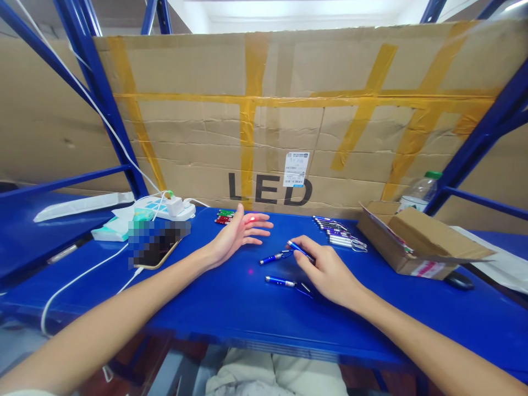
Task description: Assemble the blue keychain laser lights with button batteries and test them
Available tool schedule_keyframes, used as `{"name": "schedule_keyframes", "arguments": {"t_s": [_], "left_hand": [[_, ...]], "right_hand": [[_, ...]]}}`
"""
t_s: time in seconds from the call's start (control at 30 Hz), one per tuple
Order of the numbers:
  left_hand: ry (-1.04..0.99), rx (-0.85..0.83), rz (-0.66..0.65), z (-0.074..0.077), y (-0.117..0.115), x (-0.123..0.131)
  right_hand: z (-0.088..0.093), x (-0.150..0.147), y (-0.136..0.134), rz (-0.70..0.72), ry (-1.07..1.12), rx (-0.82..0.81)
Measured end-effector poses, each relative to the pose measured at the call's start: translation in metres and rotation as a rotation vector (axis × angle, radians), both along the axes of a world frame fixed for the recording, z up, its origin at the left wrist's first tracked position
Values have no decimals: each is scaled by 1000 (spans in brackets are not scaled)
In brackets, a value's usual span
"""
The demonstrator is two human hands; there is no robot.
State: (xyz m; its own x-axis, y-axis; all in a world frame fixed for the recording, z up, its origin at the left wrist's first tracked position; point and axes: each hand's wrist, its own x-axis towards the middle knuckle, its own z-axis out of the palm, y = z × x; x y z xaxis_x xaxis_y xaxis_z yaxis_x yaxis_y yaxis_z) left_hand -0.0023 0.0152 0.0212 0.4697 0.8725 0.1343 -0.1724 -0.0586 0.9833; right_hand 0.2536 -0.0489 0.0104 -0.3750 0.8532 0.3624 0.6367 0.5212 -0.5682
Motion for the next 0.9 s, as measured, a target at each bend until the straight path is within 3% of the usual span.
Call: {"name": "schedule_keyframes", "arguments": {"t_s": [0.17,0.37,0.5,0.77,0.9], "left_hand": [[1,1,1,1,0,0],[-10,1,-7,-1,1,-1],[4,0,-9,-2,3,-1],[22,0,-16,-3,2,0],[18,1,-13,-2,3,-1]], "right_hand": [[0,-2,0,104,-130,-119],[0,-3,-4,134,-7,-68],[-2,-5,-4,243,-90,-99],[-2,-3,-1,74,-98,-91],[0,-2,-4,73,-99,-105]]}}
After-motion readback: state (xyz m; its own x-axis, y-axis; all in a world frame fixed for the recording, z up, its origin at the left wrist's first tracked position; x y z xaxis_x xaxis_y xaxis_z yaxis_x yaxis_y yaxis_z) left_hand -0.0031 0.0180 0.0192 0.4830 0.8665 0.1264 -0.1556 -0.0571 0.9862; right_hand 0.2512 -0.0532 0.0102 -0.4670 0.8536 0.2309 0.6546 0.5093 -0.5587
